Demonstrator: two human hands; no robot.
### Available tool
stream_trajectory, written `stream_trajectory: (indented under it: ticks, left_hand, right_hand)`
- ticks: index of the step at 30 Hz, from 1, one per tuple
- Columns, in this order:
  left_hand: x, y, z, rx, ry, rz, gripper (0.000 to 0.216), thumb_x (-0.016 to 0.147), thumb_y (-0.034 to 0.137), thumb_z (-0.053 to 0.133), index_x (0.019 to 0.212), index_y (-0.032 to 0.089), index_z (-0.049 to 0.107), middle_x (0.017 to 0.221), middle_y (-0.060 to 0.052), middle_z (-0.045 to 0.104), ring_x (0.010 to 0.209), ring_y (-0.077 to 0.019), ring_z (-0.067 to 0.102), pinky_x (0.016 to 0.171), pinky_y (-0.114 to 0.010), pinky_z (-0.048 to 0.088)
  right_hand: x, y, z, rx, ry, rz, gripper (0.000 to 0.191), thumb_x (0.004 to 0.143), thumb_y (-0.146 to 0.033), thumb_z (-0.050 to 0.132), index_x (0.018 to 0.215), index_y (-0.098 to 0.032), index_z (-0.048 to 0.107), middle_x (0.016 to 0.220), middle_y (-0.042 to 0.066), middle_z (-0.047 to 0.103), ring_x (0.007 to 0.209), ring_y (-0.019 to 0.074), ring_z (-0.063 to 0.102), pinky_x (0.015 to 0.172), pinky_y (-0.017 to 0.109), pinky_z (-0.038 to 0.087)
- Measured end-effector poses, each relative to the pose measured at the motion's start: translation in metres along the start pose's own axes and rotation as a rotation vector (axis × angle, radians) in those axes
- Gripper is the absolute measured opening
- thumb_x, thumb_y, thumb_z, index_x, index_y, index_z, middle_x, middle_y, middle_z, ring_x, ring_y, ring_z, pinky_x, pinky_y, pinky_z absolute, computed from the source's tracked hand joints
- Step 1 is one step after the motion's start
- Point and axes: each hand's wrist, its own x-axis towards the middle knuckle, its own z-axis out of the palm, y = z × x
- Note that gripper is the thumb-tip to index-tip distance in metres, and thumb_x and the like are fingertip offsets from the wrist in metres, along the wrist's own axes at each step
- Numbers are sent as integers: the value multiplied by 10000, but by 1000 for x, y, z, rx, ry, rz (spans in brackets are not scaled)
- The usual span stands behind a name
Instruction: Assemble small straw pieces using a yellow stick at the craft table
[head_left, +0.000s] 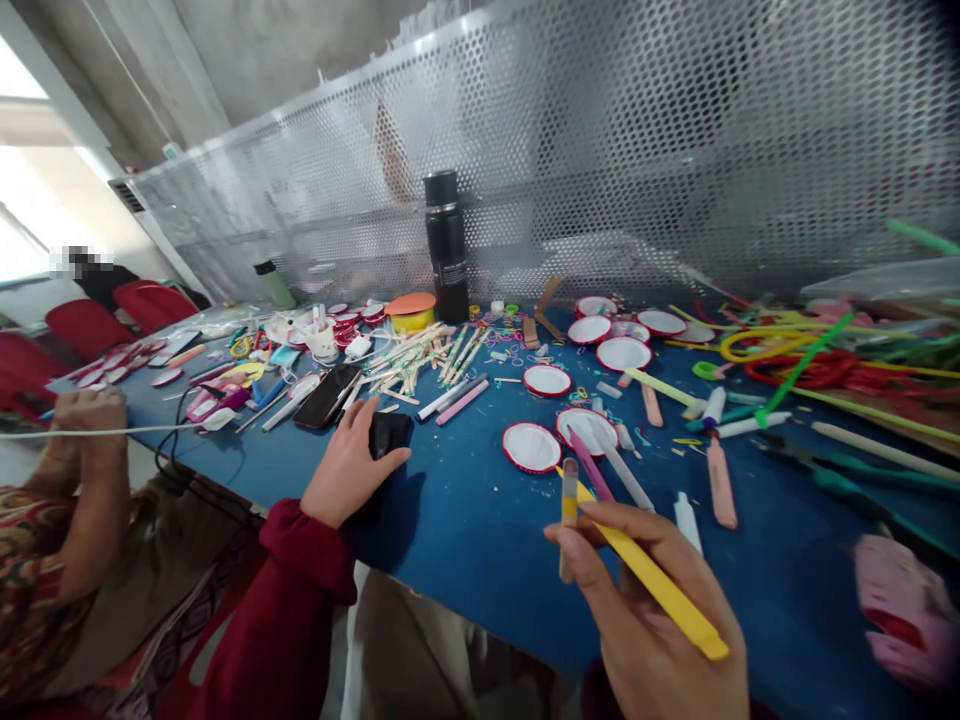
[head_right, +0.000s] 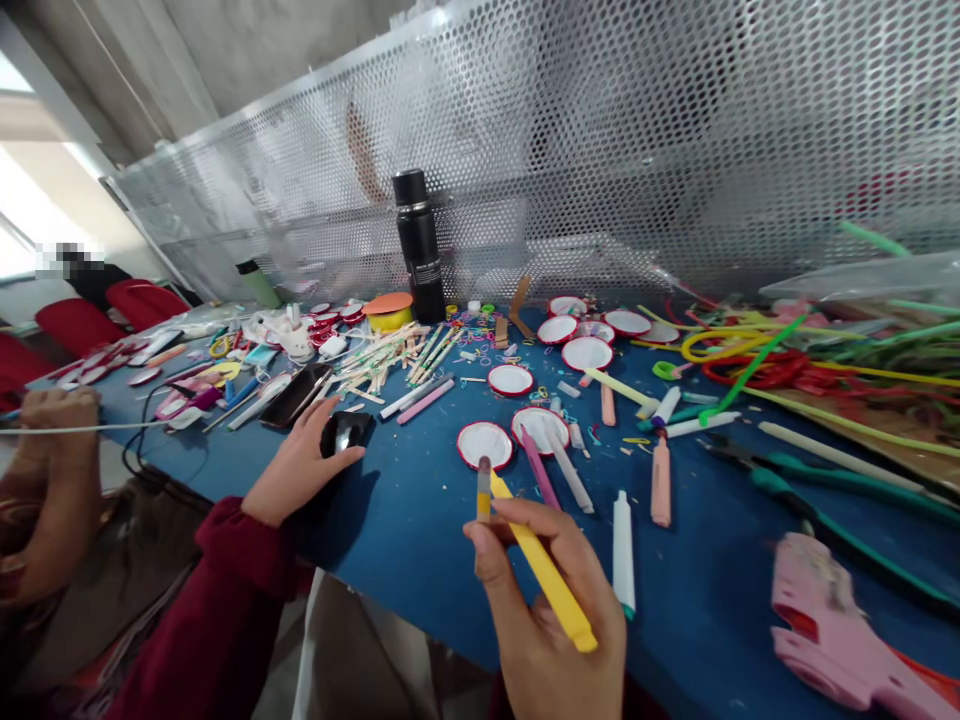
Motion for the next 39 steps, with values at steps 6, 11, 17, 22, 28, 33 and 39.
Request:
stream_trajectory:
  ticks: [6, 11, 17, 22, 28, 33, 39]
  left_hand:
    - [-23, -41, -20, -319, 18, 59, 637, 974, 532, 557, 1530, 237, 458, 1458, -125, 617, 1340, -278, 589, 1128, -471, 479]
    - [-64, -59, -31, -276, 204, 273, 408, 1042, 427, 432, 1316, 249, 676, 1303, -80, 727, 1327, -273, 564, 1155, -484, 412]
    - [-98, -69, -34, -172, 188, 426, 519, 1052, 423, 305, 1474, 254, 557, 1098, -73, 804, 1316, -318, 534, 1127, -574, 312]
    - [-101, -61, -36, -83, 100, 432, 524, 1037, 353, 296, 1497, 301, 541, 1139, -55, 798, 1312, -330, 553, 1104, -592, 288]
    - [-78, -52, -34, 10, 94, 394, 520, 1048, 360, 313, 1529, 291, 498, 1218, -42, 776, 1362, -295, 516, 1133, -556, 296]
    - [-46, -45, -34, 49, 144, 247, 519, 1068, 467, 305, 1529, 321, 492, 1525, -54, 579, 1521, -274, 342, 1224, -531, 216]
    - [-46, -51, -30, -209, 382, 247, 710, 1053, 606, 182, 1617, 189, 294, 1261, -130, 740, 1403, -250, 511, 1210, -497, 281]
  right_hand:
    - [0, 1, 1, -25, 18, 18, 236, 829, -421, 789, 954, -234, 717, 859, 35, 776, 691, 172, 749, 645, 246, 644]
    - [-1, 0, 2, -39, 17, 52, 271, 823, -456, 788, 956, -232, 711, 848, 38, 765, 663, 183, 730, 611, 282, 638]
    - [1, -3, 2, -80, 29, 45, 310, 814, -497, 780, 953, -230, 708, 853, 45, 763, 661, 192, 721, 655, 327, 640]
    - [2, -4, 2, -92, 16, 67, 330, 808, -514, 772, 969, -237, 692, 850, 45, 770, 657, 188, 721, 648, 321, 630]
    - [2, -2, 4, -70, 29, 69, 348, 788, -518, 788, 964, -235, 688, 857, 44, 769, 654, 182, 714, 664, 322, 642]
    - [1, -6, 5, -68, 33, 65, 320, 794, -501, 786, 955, -242, 689, 826, 35, 756, 638, 183, 705, 643, 322, 643]
    - [2, -7, 4, -87, 38, 91, 323, 782, -514, 786, 932, -243, 693, 809, 38, 749, 644, 181, 706, 614, 293, 620]
